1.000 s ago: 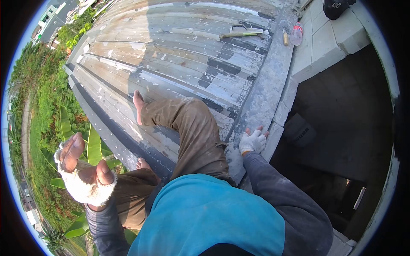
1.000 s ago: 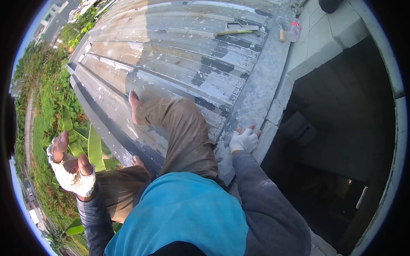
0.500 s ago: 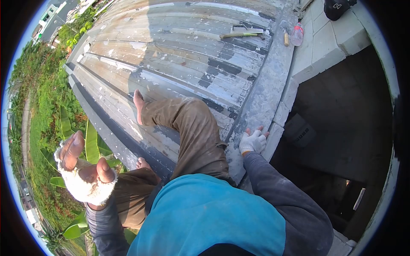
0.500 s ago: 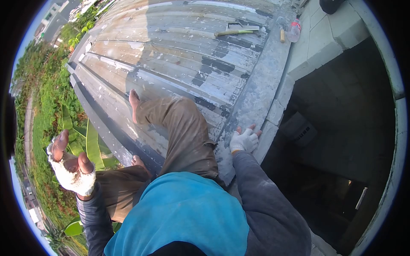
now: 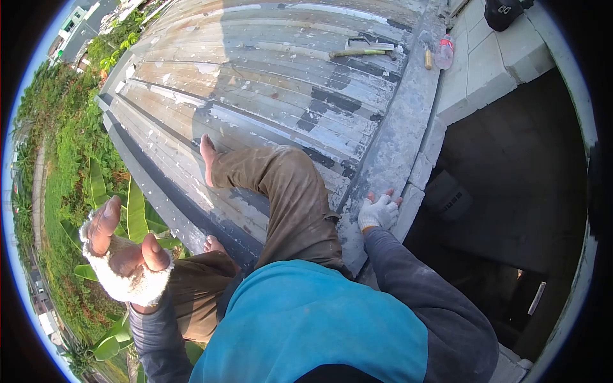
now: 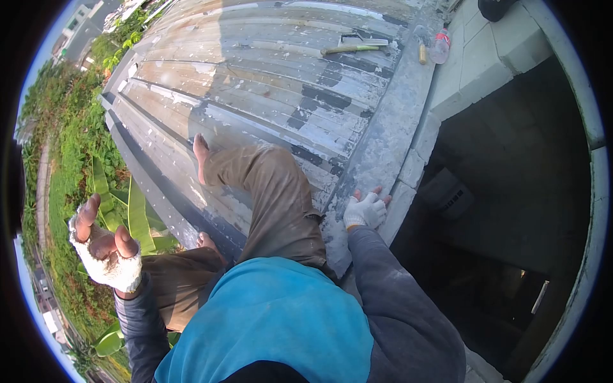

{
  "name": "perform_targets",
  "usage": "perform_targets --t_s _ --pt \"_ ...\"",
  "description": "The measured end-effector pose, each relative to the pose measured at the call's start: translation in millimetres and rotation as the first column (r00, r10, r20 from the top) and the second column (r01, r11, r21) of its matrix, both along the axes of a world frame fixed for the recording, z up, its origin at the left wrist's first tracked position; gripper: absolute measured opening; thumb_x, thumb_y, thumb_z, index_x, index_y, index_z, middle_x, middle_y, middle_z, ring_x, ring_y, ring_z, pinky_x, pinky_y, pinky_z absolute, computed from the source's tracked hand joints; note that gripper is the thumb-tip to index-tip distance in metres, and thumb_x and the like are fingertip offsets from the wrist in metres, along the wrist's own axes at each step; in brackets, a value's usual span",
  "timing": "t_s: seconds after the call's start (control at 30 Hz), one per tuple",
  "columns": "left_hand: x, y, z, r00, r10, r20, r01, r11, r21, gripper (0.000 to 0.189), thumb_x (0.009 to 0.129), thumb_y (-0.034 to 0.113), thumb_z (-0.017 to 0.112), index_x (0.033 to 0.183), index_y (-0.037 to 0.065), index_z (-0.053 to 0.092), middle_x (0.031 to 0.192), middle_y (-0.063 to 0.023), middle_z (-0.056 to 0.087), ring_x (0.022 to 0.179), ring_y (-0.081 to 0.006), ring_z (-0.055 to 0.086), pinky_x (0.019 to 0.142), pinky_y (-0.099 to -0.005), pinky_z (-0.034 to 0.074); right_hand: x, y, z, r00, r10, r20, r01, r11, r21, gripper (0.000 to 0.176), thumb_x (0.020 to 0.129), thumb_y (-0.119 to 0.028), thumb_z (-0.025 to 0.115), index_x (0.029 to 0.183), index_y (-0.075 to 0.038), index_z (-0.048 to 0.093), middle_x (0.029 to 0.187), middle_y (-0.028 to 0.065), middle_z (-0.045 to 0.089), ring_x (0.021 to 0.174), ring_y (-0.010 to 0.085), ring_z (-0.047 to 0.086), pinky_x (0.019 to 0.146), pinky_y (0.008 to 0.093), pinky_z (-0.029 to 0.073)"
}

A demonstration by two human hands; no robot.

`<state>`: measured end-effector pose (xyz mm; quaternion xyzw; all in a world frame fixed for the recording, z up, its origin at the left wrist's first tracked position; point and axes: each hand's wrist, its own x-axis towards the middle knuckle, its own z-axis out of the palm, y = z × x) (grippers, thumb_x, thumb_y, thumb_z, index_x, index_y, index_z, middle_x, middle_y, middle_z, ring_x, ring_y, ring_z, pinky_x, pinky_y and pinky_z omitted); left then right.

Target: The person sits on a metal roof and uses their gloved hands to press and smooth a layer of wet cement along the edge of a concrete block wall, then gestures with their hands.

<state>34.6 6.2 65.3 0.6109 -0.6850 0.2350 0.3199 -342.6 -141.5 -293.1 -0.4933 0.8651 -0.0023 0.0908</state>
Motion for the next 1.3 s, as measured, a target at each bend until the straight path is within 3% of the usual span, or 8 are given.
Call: perform_targets --t_s 0.4,0.47,0.67,1.3 --pt "-3.1 -4.1 -0.8 0.997 -0.053 -0.048 0.051 0.998 -0.041 0.041 0.1 0.014 0.066 0.067 0.0 0.046 0.139 -0.021 0.058 0.119 -0.0397 0.062 0.101 -0.0505 0.046 -1.3 0.5 -1.3 1.0 0.019 -0.007 -0.019 1.0 -0.014 0.076 0.099 -0.053 0.053 0.16 -0.013 0.032 0.157 0.0313 0.033 0.144 0.0426 0.036 0.118 0.0535 0.028" --pt "-3.2 -5.2 -2.2 0.995 -0.043 -0.092 0.037 0.997 -0.066 0.032 0.095 0.01 0.063 0.07 0.006 0.045 0.136 -0.0217 0.06 0.114 -0.0376 0.06 0.097 -0.0521 0.045 0.6 0.2 4.0 1.0 0.007 0.01 -0.007 1.0 -0.003 0.077 0.099 -0.053 0.053 0.16 -0.012 0.031 0.157 0.0313 0.033 0.144 0.0427 0.035 0.118 0.0535 0.027" --pt "1.8 -1.6 -7.9 0.991 -0.05 -0.124 0.042 0.997 -0.071 0.026 0.094 0.008 0.062 0.082 0.01 0.039 0.136 -0.0219 0.06 0.114 -0.0377 0.06 0.098 -0.0532 0.045 -0.5 -0.4 0.1 1.0 0.001 0.009 -0.001 1.0 0.001 0.077 0.1 -0.054 0.052 0.161 -0.011 0.031 0.157 0.031 0.032 0.145 0.0428 0.034 0.119 0.0532 0.026" --pt "4.6 -2.1 -9.1 0.983 -0.11 -0.146 0.098 0.991 -0.087 0.033 0.097 0.016 0.069 0.086 0.014 0.038 0.138 -0.0198 0.06 0.117 -0.0376 0.063 0.098 -0.0515 0.049 0.1 -0.1 3.2 1.0 0.015 0.007 -0.015 1.0 0.009 0.077 0.1 -0.054 0.052 0.16 -0.011 0.031 0.157 0.0318 0.032 0.146 0.043 0.032 0.119 0.0531 0.027"
